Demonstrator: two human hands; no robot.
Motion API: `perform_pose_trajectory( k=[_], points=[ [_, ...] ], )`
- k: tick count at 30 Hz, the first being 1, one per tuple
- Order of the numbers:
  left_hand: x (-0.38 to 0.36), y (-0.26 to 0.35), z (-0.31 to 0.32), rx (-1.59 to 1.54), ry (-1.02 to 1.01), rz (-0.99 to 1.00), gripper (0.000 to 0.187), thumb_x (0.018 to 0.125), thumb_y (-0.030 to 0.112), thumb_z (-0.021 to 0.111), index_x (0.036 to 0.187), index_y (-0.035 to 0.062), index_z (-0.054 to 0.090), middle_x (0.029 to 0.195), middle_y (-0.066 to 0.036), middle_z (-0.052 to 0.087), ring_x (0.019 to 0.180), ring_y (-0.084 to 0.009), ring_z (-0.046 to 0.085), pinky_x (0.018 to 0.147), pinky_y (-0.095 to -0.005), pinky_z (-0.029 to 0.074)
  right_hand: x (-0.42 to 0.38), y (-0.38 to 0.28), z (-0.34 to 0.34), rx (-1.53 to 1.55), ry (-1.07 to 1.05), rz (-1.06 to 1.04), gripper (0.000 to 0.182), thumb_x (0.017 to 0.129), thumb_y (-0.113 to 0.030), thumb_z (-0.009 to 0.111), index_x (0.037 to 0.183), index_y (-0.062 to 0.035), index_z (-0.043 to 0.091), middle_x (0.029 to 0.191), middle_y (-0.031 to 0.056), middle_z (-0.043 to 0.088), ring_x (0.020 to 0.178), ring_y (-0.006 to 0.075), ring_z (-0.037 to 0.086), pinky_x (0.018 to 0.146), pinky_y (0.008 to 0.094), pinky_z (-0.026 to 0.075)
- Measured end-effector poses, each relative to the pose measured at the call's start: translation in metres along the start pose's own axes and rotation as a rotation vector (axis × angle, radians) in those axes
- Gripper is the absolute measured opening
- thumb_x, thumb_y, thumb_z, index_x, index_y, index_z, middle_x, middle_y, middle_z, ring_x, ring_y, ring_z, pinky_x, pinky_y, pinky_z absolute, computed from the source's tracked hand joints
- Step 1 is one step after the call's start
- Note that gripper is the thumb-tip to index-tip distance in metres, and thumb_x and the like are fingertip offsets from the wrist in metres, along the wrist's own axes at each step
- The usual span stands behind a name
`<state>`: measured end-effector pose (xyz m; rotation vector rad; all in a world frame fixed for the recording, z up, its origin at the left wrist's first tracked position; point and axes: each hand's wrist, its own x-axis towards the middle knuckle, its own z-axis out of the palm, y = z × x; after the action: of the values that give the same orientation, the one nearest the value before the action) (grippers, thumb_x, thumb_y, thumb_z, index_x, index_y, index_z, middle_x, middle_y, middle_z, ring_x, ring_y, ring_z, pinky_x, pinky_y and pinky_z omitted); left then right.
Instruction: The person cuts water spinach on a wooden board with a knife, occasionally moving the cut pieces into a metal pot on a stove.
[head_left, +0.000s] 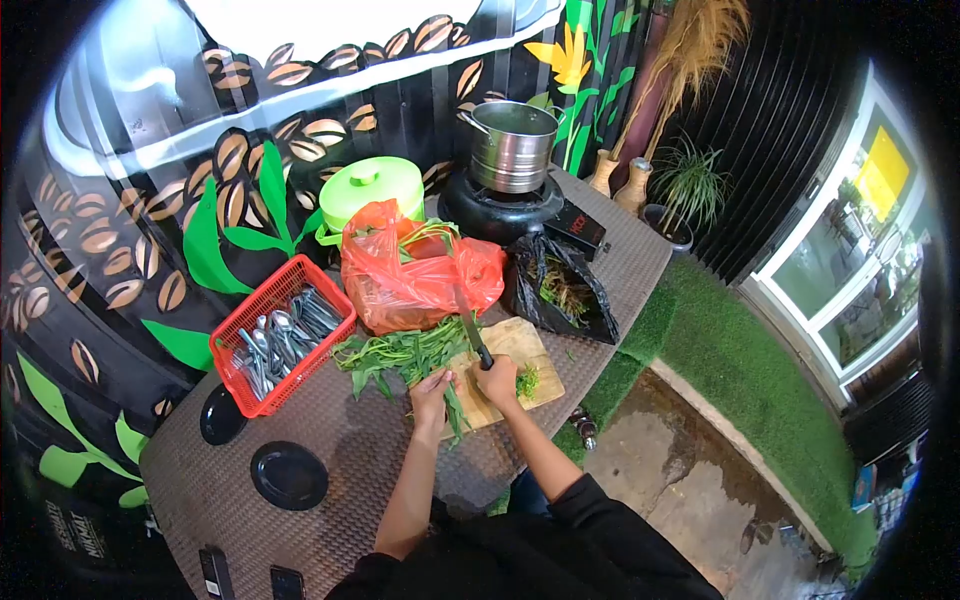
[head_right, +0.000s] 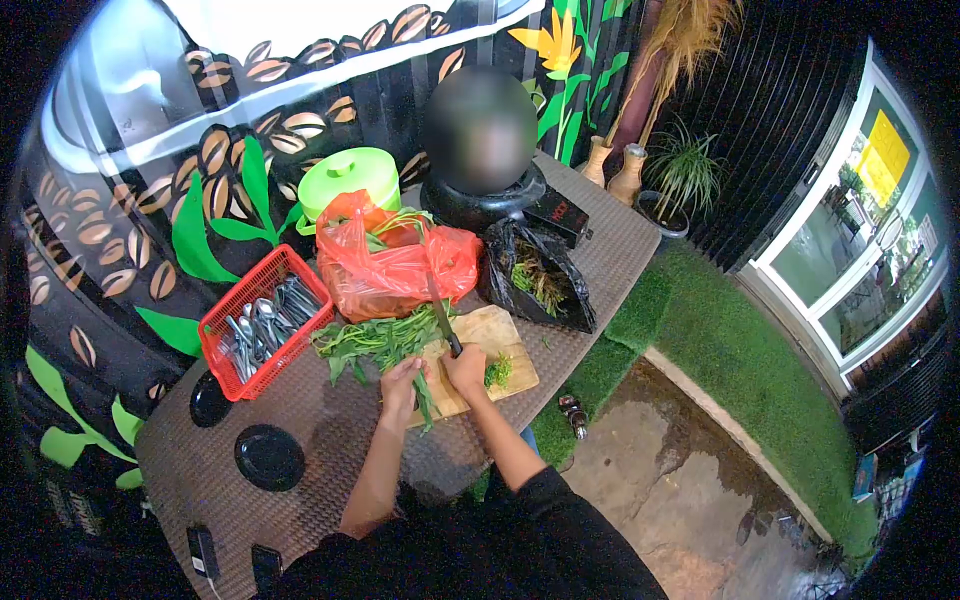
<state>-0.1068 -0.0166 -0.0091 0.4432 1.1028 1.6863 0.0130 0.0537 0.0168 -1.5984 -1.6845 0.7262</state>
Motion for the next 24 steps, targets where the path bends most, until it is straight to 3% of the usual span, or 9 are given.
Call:
perform_pose_trajectory(
  k=[2, 3, 5, 8, 18, 21, 22, 24],
  points=[
    [0.0, -0.002, 0.006, -0.149, 0.046, -0.039, 0.021, 0.087, 0.004, 0.06, 0.105, -0.0079, 0.059, 0.091, -0.009, 0.063, 0.074, -0.015, 0.061, 0.066, -0.0257, 0.051, -0.006, -0.005, -0.018, 0.135, -0.079, 0.054, 0.021, 0.069, -0.016, 0.069, 0.061, 0.0017, 0.063, 0.052, 0.0133, 0.058, 0.049, 0.0211, 0.058, 0.052, 0.036, 0.046],
    [0.0, -0.004, 0.008, -0.152, 0.047, -0.042, 0.021, 0.087, 0.004, 0.06, 0.105, -0.0079, 0.059, 0.091, -0.009, 0.063, 0.074, -0.015, 0.061, 0.066, -0.0257, 0.051, -0.009, -0.002, -0.02, 0.131, -0.079, 0.055, 0.021, 0.069, -0.016, 0.069, 0.061, 0.0017, 0.063, 0.052, 0.0133, 0.058, 0.049, 0.0211, 0.058, 0.052, 0.036, 0.046],
    [0.001, -0.007, 0.013, -0.145, 0.037, -0.079, 0.025, 0.087, 0.005, 0.06, 0.108, -0.0081, 0.058, 0.095, -0.009, 0.063, 0.081, -0.0146, 0.06, 0.072, -0.0251, 0.049, -0.016, 0.005, -0.023, 0.282, -0.079, 0.018, 0.02, 0.068, -0.017, 0.073, 0.063, 0.0005, 0.065, 0.053, 0.0049, 0.057, 0.048, 0.01, 0.052, 0.047, 0.0287, 0.041],
    [-0.009, -0.001, 0.03, -0.123, 0.018, -0.08, 0.025, 0.087, 0.006, 0.061, 0.108, -0.0082, 0.058, 0.097, -0.009, 0.063, 0.087, -0.0147, 0.06, 0.078, -0.0248, 0.047, -0.028, 0.0, -0.037, 0.369, -0.139, 0.035, 0.018, 0.068, -0.016, 0.074, 0.066, 0.0001, 0.066, 0.054, -0.0001, 0.057, 0.048, 0.007, 0.049, 0.046, 0.0262, 0.039],
    [-0.02, 0.0, 0.04, -0.105, -0.095, -0.086, 0.025, 0.084, 0.004, 0.064, 0.106, -0.0076, 0.059, 0.097, -0.011, 0.065, 0.086, -0.0153, 0.061, 0.079, -0.0253, 0.047, -0.051, -0.004, -0.05, 0.457, -0.089, 0.017, 0.021, 0.069, -0.018, 0.077, 0.071, 0.0008, 0.067, 0.056, -0.0003, 0.056, 0.05, 0.0064, 0.047, 0.047, 0.0263, 0.038],
    [-0.025, 0.027, 0.051, 0.279, -0.018, 0.262, 0.018, 0.079, 0.004, 0.069, 0.094, -0.0051, 0.066, 0.084, -0.01, 0.067, 0.075, -0.0177, 0.063, 0.073, -0.0267, 0.048, -0.06, -0.01, -0.06, 0.381, -0.098, -0.044, 0.027, 0.075, -0.024, 0.073, 0.071, 0.0009, 0.064, 0.054, 0.0001, 0.054, 0.049, 0.0061, 0.046, 0.047, 0.0267, 0.037],
    [-0.028, 0.041, 0.057, 0.28, -0.022, 0.262, 0.018, 0.079, 0.004, 0.069, 0.094, -0.0051, 0.066, 0.084, -0.01, 0.067, 0.075, -0.0177, 0.063, 0.073, -0.0267, 0.048, -0.062, -0.006, -0.062, 0.351, -0.042, -0.07, 0.029, 0.08, -0.026, 0.068, 0.072, 0.001, 0.062, 0.053, 0.0009, 0.053, 0.048, 0.0069, 0.047, 0.046, 0.0268, 0.037],
    [-0.035, 0.069, 0.065, 0.78, -0.039, 0.675, 0.018, 0.075, 0.001, 0.069, 0.092, -0.0027, 0.068, 0.082, -0.013, 0.067, 0.071, -0.0216, 0.063, 0.071, -0.0279, 0.048, -0.069, 0.007, -0.061, 0.322, 0.017, -0.094, 0.032, 0.084, -0.029, 0.064, 0.074, 0.0011, 0.059, 0.052, 0.0017, 0.053, 0.047, 0.0077, 0.047, 0.045, 0.027, 0.037]
  ],
)
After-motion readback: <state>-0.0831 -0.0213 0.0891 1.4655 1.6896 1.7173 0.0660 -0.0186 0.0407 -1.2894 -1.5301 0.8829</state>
